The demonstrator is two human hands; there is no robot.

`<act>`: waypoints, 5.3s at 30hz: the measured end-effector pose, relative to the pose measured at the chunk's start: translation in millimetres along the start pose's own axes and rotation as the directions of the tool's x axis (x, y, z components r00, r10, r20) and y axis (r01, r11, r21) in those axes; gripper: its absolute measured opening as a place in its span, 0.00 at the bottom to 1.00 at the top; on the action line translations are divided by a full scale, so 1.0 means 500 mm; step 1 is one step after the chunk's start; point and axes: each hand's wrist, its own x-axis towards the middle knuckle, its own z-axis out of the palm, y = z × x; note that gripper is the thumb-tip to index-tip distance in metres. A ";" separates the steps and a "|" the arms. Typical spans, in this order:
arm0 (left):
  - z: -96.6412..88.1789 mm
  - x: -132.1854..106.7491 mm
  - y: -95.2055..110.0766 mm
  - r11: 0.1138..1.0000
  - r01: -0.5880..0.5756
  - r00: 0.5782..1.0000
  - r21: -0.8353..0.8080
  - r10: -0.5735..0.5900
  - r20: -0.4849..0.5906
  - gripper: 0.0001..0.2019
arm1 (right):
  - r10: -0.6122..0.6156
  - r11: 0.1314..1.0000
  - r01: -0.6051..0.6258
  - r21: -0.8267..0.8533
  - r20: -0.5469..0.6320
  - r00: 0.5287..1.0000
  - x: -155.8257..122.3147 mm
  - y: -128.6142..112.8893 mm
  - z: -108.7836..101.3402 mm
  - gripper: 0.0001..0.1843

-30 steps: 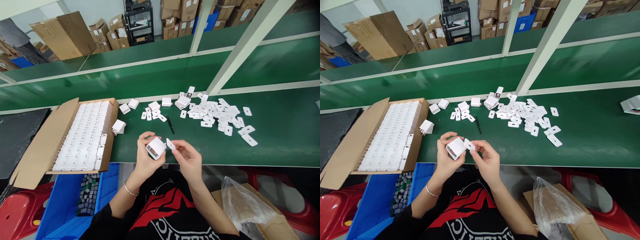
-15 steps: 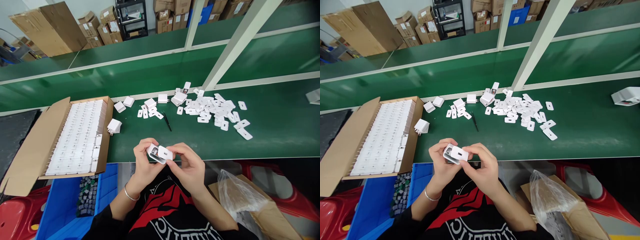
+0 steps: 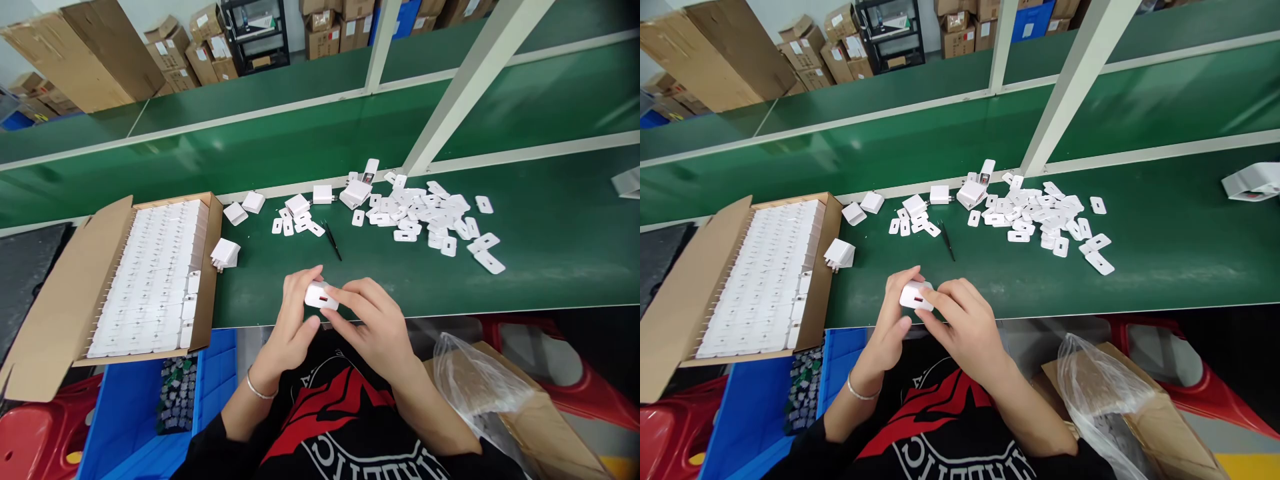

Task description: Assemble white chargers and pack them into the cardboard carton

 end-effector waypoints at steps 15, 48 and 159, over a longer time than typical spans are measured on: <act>0.045 -0.002 -0.036 0.995 0.077 0.979 -0.061 -0.087 -0.184 0.18 | 0.455 0.717 -0.466 0.519 0.159 0.876 -0.030 0.078 0.082 0.21; -0.006 -0.002 -0.072 0.891 0.233 0.971 -0.390 -0.237 0.040 0.26 | 0.103 0.857 -0.293 0.424 0.417 0.903 -0.006 0.129 0.044 0.28; 0.028 0.051 -0.009 0.790 0.079 0.953 -0.608 -0.239 -0.186 0.12 | 0.398 0.794 -0.284 -0.538 0.106 0.911 0.107 0.213 0.077 0.26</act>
